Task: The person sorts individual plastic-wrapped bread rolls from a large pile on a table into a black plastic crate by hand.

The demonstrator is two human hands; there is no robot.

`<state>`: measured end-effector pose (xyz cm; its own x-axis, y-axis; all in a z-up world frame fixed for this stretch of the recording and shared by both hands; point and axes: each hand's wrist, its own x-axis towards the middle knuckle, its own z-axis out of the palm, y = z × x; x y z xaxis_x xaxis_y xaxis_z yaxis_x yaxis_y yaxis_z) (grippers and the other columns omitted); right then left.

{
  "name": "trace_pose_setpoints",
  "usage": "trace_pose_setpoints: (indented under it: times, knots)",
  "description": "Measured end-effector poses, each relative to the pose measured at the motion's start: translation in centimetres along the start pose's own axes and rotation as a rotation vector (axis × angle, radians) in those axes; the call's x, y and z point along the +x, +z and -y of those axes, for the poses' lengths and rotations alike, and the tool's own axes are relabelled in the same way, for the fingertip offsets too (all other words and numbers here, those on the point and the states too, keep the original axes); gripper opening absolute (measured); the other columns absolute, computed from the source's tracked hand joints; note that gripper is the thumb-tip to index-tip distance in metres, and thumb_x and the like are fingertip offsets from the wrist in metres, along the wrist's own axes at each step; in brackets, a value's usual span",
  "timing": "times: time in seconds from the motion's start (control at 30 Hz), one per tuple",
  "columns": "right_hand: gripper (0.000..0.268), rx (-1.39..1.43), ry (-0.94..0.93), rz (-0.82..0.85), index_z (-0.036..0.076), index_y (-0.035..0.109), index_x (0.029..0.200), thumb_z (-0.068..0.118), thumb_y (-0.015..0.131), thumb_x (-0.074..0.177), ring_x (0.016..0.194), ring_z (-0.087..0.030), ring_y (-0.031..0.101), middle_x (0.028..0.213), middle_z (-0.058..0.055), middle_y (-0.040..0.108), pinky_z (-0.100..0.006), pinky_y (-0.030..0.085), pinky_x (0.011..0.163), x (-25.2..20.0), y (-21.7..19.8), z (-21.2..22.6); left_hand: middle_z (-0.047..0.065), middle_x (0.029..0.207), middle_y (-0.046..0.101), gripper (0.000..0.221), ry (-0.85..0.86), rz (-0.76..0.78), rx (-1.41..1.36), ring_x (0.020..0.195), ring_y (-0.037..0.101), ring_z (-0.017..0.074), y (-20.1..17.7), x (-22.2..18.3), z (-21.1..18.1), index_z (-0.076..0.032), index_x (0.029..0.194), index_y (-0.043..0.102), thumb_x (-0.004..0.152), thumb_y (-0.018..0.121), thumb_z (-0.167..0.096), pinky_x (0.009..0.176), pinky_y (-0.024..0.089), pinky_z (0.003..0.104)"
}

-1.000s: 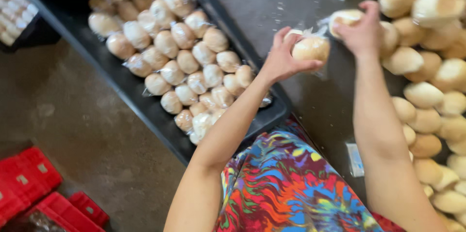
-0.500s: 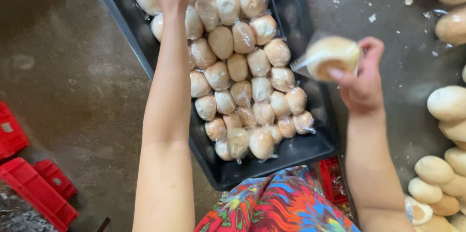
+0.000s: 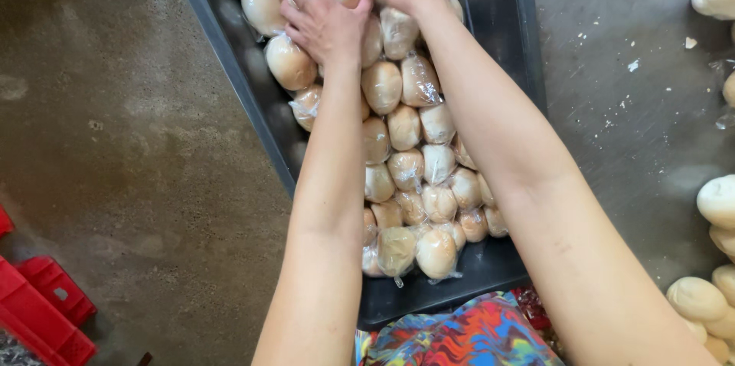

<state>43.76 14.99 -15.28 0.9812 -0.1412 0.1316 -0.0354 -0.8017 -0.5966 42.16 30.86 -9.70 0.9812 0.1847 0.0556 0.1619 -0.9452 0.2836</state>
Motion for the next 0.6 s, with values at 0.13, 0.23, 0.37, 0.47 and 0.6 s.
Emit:
trace_pose_setpoints:
  times: [0.13,0.23,0.37,0.47,0.6]
  knots:
    - [0.058,0.005,0.143,0.181,0.004,0.071,0.118,0.054,0.069,0.089,0.1,-0.043,0.066,0.107,-0.024,0.071,-0.053,0.052,0.08,0.7,-1.2,0.5,0.011,0.166,0.014,0.081,0.174,-0.019,-0.079,0.137,0.038,0.0401,0.0,-1.2,1.8,-0.03,0.154,0.043,0.085,0.073,-0.063,0.11,0.037,0.059]
    - [0.066,-0.119,0.458,0.479,0.006,0.067,0.132,0.063,0.059,0.1,0.127,-0.035,0.067,0.133,-0.02,0.07,-0.046,0.052,0.11,0.2,-1.3,1.8,0.01,0.166,0.015,0.069,0.24,-0.027,0.039,0.143,0.033,0.0417,0.4,-1.7,3.1,-0.037,0.156,0.041,0.097,0.062,-0.066,0.115,0.032,0.061]
    - [0.071,-0.209,0.367,0.301,0.006,0.046,0.145,0.057,0.06,0.098,0.126,-0.042,0.054,0.139,-0.02,0.057,-0.061,0.042,0.101,-0.9,0.1,3.2,0.011,0.168,0.011,0.07,0.154,0.138,0.087,0.148,0.027,0.0432,0.1,-1.7,2.4,-0.038,0.157,0.04,0.097,0.059,-0.068,0.12,0.028,0.063]
    - [0.076,-0.197,0.383,0.395,0.011,0.038,0.149,0.063,0.059,0.097,0.131,-0.042,0.049,0.144,-0.018,0.054,-0.061,0.041,0.104,-1.3,-0.2,2.9,0.016,0.166,0.007,0.071,0.156,0.169,0.153,0.152,0.011,0.0487,-1.2,-1.6,1.8,-0.037,0.156,0.038,0.097,0.057,-0.072,0.119,0.017,0.07]
    - [0.075,-0.078,0.095,0.129,0.007,0.047,0.14,0.053,0.073,0.086,0.124,-0.048,0.05,0.142,-0.025,0.051,-0.059,0.044,0.095,-3.8,-3.8,3.3,0.02,0.169,0.002,0.083,0.136,0.294,0.122,0.155,0.003,0.0489,-3.6,-1.8,1.5,-0.034,0.163,0.031,0.096,0.059,-0.074,0.123,0.014,0.068]
